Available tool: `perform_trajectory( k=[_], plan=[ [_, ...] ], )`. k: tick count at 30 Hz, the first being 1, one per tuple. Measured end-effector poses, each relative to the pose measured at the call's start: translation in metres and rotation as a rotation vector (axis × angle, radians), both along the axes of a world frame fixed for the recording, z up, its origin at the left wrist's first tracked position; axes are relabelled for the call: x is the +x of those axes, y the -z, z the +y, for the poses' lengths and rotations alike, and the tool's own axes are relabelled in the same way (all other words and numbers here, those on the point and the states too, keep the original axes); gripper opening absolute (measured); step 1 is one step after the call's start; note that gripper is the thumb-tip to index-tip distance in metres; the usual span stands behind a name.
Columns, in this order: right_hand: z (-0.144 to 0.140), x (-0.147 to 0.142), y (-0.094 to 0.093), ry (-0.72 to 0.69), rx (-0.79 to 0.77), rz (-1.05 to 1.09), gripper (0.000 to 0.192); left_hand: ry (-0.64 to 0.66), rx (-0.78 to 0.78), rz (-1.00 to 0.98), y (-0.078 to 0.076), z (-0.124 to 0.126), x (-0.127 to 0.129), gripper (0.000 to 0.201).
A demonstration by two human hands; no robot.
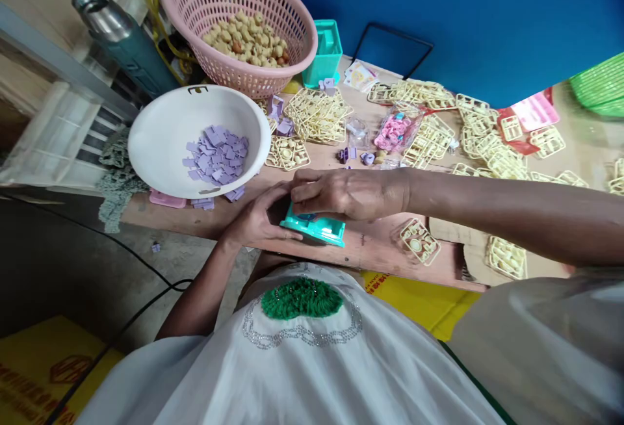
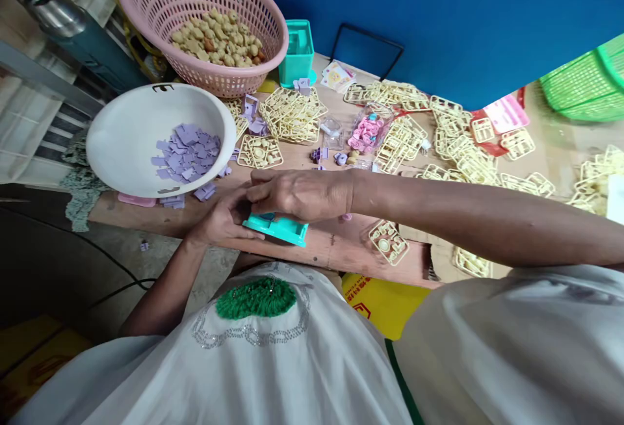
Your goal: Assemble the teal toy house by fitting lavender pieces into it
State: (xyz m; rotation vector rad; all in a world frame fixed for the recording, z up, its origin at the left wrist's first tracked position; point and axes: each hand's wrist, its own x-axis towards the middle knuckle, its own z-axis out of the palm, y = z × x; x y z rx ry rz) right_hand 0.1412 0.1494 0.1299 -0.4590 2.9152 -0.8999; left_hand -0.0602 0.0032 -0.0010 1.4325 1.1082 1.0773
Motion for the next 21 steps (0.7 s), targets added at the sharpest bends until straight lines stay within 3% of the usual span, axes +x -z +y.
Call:
perform_trajectory(
  k=[5, 8, 12, 18, 21],
  plan=[
    [0.001, -0.008, -0.007, -0.019, 0.009, -0.053, 0.032, -0.02, -0.034, -0.02, 0.005, -0.002, -0.001, 0.091],
    [0.006, -0.005, -0.002, -0.018, -0.027, 0.008, 0.025, -0.056, -0.091, -0.022, 0.003, -0.003, 0.0, 0.099],
    [0.011, -0.001, 0.007, 0.027, -0.079, 0.064, 0.025, 0.0, -0.095, -0.046, -0.002, -0.001, 0.002, 0.098],
    [0.011, -0.012, 0.005, -0.055, -0.108, 0.02, 0.026, -0.016, -0.128, -0.016, -0.007, 0.0, 0.004, 0.092],
    [0.01, -0.003, 0.01, 0.034, -0.112, 0.073, 0.029, -0.026, -0.099, -0.011, -0.008, 0.001, 0.006, 0.098]
  ],
)
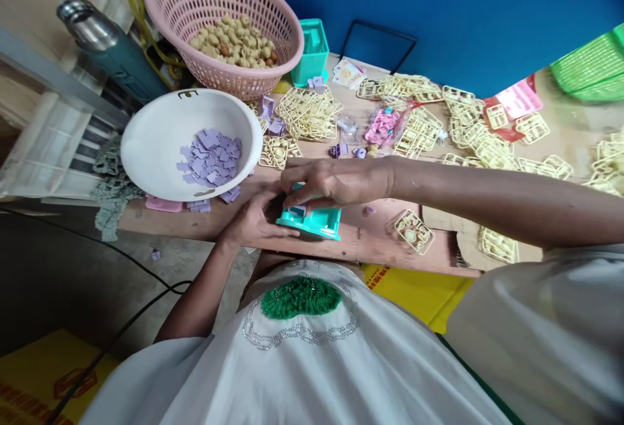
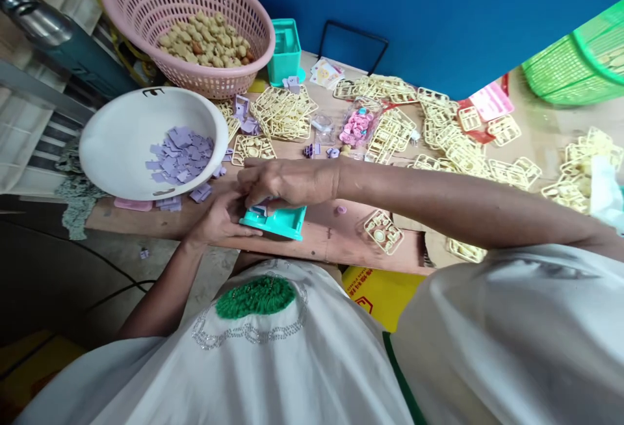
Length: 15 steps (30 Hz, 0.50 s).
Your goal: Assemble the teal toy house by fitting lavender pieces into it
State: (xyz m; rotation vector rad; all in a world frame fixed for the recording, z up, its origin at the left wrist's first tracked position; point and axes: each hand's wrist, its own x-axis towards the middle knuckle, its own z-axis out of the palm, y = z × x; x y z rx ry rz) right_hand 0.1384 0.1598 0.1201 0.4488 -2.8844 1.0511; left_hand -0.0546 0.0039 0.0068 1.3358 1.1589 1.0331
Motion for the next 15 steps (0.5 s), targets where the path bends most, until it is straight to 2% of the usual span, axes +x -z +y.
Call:
perform_trajectory(
  k=[4, 6, 8, 11, 15],
  plan=[
    [-0.016, 0.029, 0.012, 0.383, -0.045, 0.103, 0.048, -0.047, 0.055, 0.045, 0.002, -0.002, 0.006, 0.103],
    [-0.03, 0.042, 0.017, 0.58, -0.042, 0.141, 0.049, -0.078, 0.072, 0.05, 0.005, -0.005, 0.011, 0.103],
    [-0.043, 0.049, 0.021, 0.71, -0.05, 0.159, 0.047, -0.094, 0.076, 0.052, 0.007, -0.008, 0.014, 0.103],
    [-0.052, 0.049, 0.023, 0.805, -0.116, 0.163, 0.05, -0.104, 0.084, 0.068, 0.01, -0.01, 0.019, 0.103],
    [-0.049, 0.043, 0.024, 0.758, -0.155, 0.136, 0.045, -0.099, 0.113, 0.065, 0.011, -0.011, 0.021, 0.102]
  ],
)
